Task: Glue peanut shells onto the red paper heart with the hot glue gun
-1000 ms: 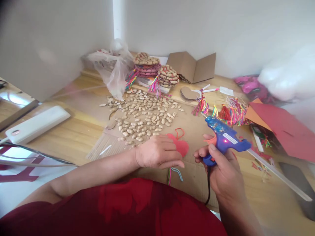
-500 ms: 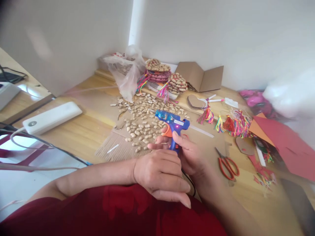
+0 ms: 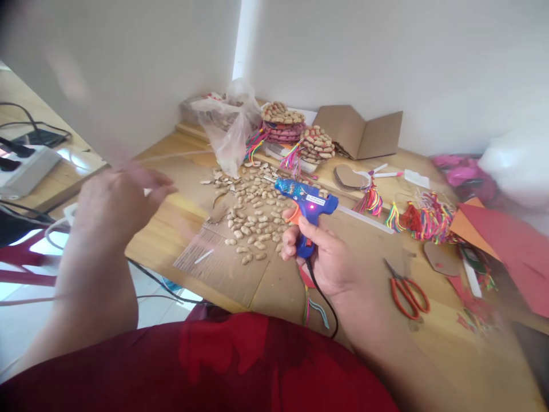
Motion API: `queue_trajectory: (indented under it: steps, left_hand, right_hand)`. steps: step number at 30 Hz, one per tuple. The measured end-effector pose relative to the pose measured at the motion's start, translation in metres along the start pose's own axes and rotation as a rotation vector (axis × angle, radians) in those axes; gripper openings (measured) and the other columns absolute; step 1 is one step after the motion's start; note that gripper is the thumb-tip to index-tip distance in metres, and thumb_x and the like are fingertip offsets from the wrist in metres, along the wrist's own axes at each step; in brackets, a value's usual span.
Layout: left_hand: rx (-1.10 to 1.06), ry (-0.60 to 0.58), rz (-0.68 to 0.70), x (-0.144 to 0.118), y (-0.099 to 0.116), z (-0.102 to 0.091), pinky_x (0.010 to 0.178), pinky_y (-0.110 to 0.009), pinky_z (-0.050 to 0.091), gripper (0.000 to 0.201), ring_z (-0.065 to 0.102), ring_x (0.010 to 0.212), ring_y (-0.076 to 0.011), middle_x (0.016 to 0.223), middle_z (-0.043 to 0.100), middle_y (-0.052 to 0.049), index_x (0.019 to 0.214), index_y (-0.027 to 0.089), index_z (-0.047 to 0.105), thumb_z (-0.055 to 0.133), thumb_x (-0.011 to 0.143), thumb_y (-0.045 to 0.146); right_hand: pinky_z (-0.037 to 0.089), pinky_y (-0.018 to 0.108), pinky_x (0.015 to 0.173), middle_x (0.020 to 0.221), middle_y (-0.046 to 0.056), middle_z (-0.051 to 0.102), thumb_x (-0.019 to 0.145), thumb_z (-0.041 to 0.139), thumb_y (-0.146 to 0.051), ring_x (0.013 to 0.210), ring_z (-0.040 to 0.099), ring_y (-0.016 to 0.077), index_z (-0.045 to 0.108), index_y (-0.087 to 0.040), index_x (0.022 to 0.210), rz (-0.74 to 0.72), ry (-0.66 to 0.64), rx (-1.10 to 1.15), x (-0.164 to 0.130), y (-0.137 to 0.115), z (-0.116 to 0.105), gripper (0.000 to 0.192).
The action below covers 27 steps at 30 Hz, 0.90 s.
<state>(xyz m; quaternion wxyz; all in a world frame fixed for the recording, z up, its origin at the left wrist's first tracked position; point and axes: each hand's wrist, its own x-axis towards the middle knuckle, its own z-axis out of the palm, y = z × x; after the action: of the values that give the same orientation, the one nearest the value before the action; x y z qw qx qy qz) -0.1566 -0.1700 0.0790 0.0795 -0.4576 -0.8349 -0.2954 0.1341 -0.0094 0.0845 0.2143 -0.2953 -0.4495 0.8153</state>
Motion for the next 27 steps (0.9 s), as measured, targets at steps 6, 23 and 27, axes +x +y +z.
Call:
queue_trajectory:
  steps: [6, 23, 27]
  left_hand:
    - [-0.224, -0.248, 0.290, -0.003, 0.010, 0.048, 0.089, -0.036, 0.048, 0.019, 0.062, 0.088, -0.0222, 0.090, 0.069, -0.005, 0.098, 0.022, 0.078, 0.071, 0.084, 0.034]
    - [-0.737, -0.133, -0.132, -0.001, 0.020, 0.085, 0.070, -0.026, 0.049, 0.014, 0.059, 0.069, -0.0146, 0.078, 0.067, -0.003, 0.081, 0.017, 0.070, 0.066, 0.083, 0.030]
    - [-1.281, -0.132, -0.425, -0.004, 0.026, 0.075, 0.065, -0.023, 0.052, 0.033, 0.061, 0.066, -0.0113, 0.081, 0.068, -0.004, 0.082, 0.015, 0.065, 0.081, 0.073, 0.042]
  right_hand:
    - [0.047, 0.026, 0.058, 0.067, -0.003, 0.057, 0.081, 0.070, -0.040, 0.058, 0.052, 0.0127, 0.065, -0.022, 0.098, -0.023, -0.029, -0.019, -0.001, -0.008, 0.015, 0.026]
    - [0.058, 0.032, 0.063, 0.098, 0.003, 0.067, 0.079, 0.075, -0.045, 0.073, 0.068, 0.0178, 0.066, -0.024, 0.109, -0.142, -0.074, -0.103, 0.010, -0.017, 0.044, 0.037]
    - [0.058, 0.030, 0.062, 0.110, 0.002, 0.067, 0.081, 0.075, -0.045, 0.079, 0.072, 0.0198, 0.062, -0.027, 0.113, -0.171, -0.027, -0.110, 0.021, -0.010, 0.038, 0.039]
